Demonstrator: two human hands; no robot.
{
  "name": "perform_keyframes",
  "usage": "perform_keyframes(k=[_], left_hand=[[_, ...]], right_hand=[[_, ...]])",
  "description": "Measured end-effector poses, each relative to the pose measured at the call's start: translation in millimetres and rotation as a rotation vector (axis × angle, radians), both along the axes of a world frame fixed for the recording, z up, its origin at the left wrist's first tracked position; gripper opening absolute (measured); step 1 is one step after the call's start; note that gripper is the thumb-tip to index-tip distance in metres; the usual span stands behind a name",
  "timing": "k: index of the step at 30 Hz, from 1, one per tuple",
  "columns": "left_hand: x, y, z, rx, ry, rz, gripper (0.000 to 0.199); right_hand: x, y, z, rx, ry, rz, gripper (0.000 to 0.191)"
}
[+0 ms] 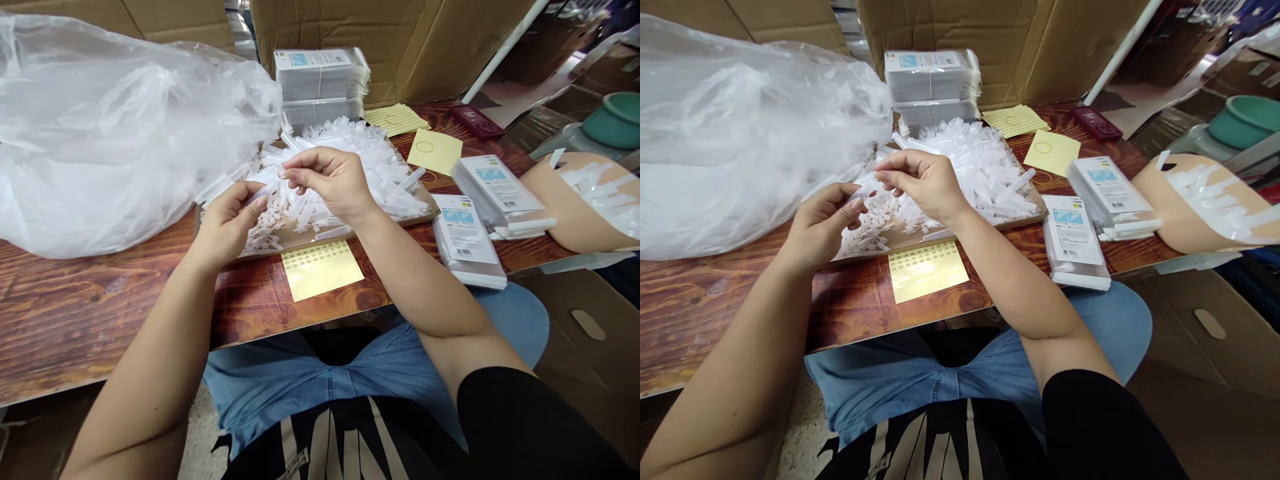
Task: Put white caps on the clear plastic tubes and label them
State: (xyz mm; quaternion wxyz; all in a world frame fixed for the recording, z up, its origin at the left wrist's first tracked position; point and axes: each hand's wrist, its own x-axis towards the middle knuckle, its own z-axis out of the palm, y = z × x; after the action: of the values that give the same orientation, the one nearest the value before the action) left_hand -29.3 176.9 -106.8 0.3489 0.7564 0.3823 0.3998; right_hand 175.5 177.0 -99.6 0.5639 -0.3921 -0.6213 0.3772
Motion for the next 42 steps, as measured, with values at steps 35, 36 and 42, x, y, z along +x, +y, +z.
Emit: perform_keyframes(k=[35, 36, 42], left_hand=[[0.4, -6.4, -8.8, 0.525, 0.435, 0.118, 0.023], [-1.9, -5.2, -7.3, 0.510, 0.424, 0.128, 0.023], [-23.9, 0.1, 5.4, 0.427, 0.329, 0.241, 0.026]], right_hand=[[0.5, -1.2, -19.5, 0.053, -0.163, 0.033, 0.013], [3.8, -4.0, -16.0, 0.116, -0.246, -0.005, 0.015], [23.8, -24.2, 2.3, 0.389, -0.891, 0.065, 0.011]])
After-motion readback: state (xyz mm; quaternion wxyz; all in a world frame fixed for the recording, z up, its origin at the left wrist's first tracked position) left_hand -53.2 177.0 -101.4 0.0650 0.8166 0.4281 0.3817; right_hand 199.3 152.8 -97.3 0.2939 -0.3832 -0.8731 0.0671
